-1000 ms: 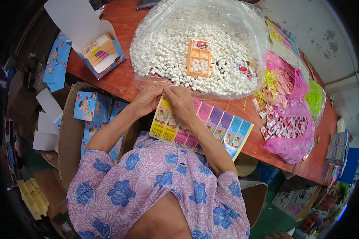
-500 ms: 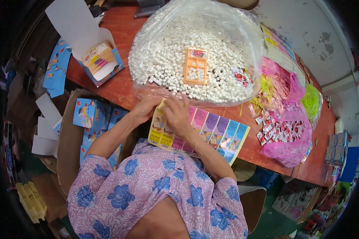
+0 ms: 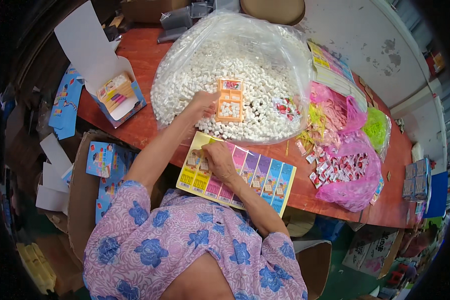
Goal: The person is sorting small foam pieces into plastic containers, applying stickers to the containers, and packing them into larger boxes.
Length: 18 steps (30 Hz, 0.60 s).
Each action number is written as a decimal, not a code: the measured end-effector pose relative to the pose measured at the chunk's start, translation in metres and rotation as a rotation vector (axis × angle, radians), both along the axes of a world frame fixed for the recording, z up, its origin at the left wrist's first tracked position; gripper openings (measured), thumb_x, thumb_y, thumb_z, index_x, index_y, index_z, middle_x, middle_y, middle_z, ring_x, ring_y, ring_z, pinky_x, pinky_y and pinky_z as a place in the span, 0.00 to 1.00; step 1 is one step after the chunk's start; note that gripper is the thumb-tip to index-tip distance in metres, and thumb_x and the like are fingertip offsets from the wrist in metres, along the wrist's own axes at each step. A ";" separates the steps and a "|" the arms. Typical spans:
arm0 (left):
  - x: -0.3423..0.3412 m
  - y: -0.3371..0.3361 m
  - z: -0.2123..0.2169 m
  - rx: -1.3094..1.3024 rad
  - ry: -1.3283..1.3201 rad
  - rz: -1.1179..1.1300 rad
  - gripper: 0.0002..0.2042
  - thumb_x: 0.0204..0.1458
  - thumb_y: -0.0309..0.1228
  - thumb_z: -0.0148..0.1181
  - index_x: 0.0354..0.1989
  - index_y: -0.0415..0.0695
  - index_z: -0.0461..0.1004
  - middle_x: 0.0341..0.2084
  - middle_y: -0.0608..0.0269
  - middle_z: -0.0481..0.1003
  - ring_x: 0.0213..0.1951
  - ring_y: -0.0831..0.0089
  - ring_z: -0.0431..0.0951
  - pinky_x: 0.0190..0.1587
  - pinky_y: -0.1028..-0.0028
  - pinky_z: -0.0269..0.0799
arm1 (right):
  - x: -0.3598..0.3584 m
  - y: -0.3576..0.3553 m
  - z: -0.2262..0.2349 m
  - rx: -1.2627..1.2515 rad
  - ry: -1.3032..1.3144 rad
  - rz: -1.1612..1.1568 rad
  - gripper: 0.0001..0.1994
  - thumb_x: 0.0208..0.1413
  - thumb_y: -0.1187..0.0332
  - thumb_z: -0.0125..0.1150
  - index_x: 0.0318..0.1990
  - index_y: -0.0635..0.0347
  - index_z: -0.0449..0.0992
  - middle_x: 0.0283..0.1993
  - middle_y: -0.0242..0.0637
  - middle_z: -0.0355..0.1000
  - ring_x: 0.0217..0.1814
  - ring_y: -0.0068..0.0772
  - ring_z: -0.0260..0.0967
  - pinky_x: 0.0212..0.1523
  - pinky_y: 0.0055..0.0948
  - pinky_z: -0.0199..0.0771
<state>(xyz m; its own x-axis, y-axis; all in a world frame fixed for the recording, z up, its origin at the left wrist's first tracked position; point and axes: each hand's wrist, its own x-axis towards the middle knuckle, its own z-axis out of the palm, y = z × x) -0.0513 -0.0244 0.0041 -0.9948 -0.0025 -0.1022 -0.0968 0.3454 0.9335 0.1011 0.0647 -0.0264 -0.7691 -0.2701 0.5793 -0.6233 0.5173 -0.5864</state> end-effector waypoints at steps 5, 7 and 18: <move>-0.022 0.027 -0.026 0.399 -0.257 -0.103 0.14 0.29 0.28 0.63 0.26 0.33 0.71 0.20 0.56 0.73 0.23 0.69 0.74 0.24 0.75 0.69 | 0.001 -0.006 0.002 -0.005 0.010 0.034 0.10 0.39 0.73 0.58 0.31 0.61 0.65 0.25 0.40 0.63 0.29 0.41 0.61 0.31 0.32 0.59; -0.020 0.038 -0.019 0.193 -0.168 -0.095 0.13 0.28 0.26 0.62 0.25 0.33 0.72 0.20 0.57 0.73 0.24 0.70 0.74 0.23 0.75 0.69 | 0.000 -0.003 -0.004 -0.005 -0.052 -0.078 0.09 0.39 0.72 0.58 0.29 0.62 0.66 0.25 0.40 0.63 0.29 0.41 0.60 0.30 0.32 0.59; 0.024 0.025 0.003 0.857 -0.239 -0.313 0.12 0.40 0.22 0.53 0.35 0.35 0.65 0.29 0.57 0.71 0.27 0.74 0.73 0.27 0.76 0.71 | 0.005 0.003 0.007 0.156 0.067 -0.073 0.11 0.31 0.81 0.55 0.28 0.60 0.67 0.32 0.39 0.64 0.35 0.39 0.61 0.39 0.34 0.60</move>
<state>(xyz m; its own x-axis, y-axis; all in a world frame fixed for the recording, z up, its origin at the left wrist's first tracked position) -0.0274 0.0011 0.0074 -0.8900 0.4319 -0.1464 -0.3371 -0.4070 0.8489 0.1057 0.0674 -0.0196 -0.7509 -0.3060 0.5852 -0.6161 0.6439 -0.4538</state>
